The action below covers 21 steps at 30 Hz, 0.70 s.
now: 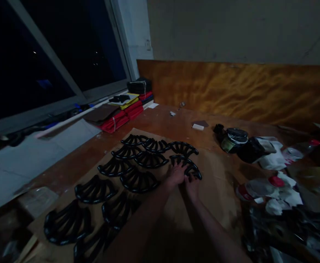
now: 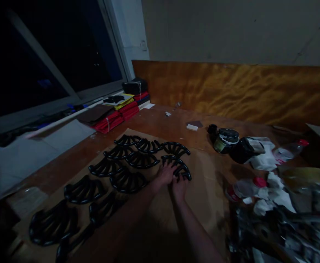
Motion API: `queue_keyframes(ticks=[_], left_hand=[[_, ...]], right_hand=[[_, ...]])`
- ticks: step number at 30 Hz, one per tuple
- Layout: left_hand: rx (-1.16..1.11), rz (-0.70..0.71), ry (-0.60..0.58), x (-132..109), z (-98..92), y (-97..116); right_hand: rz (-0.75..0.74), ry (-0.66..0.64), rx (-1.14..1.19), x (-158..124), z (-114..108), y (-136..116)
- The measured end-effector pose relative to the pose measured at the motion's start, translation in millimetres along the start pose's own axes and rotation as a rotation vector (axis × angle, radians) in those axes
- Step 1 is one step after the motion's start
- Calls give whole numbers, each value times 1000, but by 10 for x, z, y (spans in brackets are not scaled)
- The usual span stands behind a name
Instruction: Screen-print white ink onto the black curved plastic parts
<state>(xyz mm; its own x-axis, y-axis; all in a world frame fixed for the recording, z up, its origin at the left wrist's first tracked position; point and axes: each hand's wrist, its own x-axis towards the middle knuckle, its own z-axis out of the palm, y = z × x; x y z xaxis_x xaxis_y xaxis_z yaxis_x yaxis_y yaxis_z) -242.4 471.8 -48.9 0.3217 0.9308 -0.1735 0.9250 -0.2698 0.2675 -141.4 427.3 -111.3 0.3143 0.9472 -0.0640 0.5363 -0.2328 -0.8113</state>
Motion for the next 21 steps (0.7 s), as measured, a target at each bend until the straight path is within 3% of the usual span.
queue_keyframes(ticks=[5, 11, 15, 21], left_hand=[[25, -188, 53, 131, 120, -58], [-14, -275, 183, 156, 216, 40], [-50, -195, 342, -164, 514, 74], [-131, 25, 549, -980, 1190, 157]], right_hand=[[29, -38, -94, 150, 127, -154], [-5, -174, -54, 303, -38, -184], [-32, -178, 34, 105, -132, -138], [-2, -222, 114, -735, -429, -26]])
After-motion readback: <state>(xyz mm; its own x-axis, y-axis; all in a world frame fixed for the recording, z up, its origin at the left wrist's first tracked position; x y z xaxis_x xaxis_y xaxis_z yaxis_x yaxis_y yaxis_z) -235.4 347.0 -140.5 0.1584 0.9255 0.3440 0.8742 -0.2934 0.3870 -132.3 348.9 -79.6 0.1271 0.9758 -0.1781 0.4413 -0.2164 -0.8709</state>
